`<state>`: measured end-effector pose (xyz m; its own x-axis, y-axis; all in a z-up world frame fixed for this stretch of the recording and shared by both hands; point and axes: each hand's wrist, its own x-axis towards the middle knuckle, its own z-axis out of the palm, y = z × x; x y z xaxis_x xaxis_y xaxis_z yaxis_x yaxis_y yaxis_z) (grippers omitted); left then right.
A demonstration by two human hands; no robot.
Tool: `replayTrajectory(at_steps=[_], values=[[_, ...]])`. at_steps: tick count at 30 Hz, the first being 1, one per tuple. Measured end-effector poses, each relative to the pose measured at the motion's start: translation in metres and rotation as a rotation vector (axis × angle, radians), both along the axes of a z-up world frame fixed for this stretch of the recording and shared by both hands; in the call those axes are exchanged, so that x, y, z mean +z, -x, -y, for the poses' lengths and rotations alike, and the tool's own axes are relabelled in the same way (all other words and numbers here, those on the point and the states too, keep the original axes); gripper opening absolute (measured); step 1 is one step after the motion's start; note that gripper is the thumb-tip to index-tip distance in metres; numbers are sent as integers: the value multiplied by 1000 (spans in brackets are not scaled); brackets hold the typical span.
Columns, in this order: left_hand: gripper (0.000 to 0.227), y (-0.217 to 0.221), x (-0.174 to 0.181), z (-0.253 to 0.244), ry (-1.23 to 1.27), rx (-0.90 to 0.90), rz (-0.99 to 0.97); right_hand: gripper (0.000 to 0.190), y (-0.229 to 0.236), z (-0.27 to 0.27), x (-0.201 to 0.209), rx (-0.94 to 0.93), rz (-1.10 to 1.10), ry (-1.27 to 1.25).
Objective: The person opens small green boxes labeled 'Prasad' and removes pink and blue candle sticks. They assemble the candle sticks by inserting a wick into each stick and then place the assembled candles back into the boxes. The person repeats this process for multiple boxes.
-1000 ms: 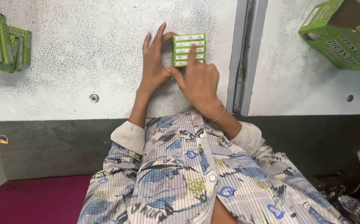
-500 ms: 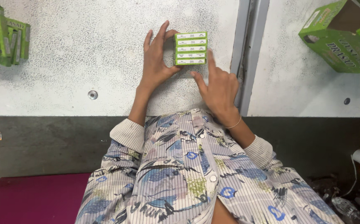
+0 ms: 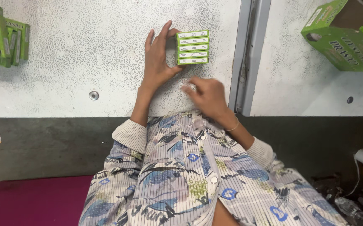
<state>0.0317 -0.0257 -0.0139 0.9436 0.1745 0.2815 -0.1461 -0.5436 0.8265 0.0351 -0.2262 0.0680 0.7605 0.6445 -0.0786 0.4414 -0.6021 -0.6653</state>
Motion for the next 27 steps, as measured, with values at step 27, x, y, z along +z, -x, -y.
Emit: replayTrajectory(at_steps=[27], values=[[109, 3, 3, 3, -217, -69, -52, 51, -126, 207, -22, -377, 737, 418]])
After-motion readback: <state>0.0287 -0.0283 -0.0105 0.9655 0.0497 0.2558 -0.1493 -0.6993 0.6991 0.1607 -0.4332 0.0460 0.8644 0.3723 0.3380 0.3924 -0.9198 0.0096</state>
